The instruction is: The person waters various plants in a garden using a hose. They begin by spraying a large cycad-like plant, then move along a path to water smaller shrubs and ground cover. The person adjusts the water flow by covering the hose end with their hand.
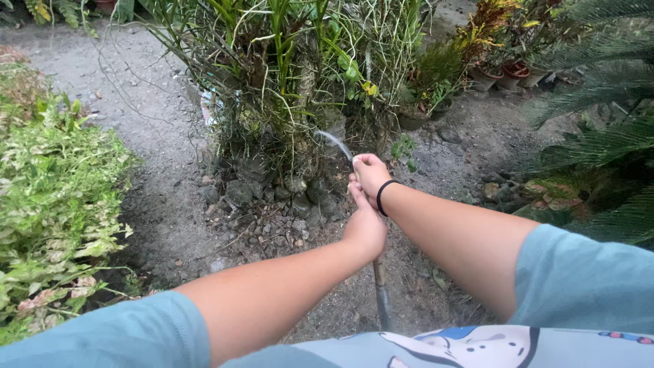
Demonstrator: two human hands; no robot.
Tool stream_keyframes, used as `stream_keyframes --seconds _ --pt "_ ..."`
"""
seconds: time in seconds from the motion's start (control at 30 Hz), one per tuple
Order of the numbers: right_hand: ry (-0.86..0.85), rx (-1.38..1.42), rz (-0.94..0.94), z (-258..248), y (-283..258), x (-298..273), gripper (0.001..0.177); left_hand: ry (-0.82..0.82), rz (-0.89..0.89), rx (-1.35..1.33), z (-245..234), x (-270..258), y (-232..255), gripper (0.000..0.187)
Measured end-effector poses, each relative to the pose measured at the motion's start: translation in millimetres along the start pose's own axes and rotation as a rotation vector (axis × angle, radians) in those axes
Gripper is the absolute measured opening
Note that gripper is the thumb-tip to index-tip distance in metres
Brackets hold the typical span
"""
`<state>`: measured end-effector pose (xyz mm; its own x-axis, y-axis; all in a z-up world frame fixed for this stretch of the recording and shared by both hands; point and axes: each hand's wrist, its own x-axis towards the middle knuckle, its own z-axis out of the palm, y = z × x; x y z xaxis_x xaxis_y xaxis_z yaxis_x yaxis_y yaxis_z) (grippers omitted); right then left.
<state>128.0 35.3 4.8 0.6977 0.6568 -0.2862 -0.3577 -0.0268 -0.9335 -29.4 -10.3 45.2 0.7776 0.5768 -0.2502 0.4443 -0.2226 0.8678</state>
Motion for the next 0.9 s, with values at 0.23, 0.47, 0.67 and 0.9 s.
stream_keyframes --seconds 0.23,0.47,0.67,0.9 --pt "-0.03 -0.063 -0.124 6 -36 7 0.014 0.006 0.063 -0.028 -1 18 17 0.089" --pt "-0.009 -0.103 -0.176 -11 -57 20 0.013 -0.01 0.096 -0.048 -1 14 49 0.091" --pt "-0.021 -0.046 -0.303 -8 -79 1 0.014 0.152 0.292 0.117 4 20 54 0.096" --pt "-0.078 -0.042 -0.352 1 -113 5 0.016 0.141 0.217 0.05 -7 18 83 0.091"
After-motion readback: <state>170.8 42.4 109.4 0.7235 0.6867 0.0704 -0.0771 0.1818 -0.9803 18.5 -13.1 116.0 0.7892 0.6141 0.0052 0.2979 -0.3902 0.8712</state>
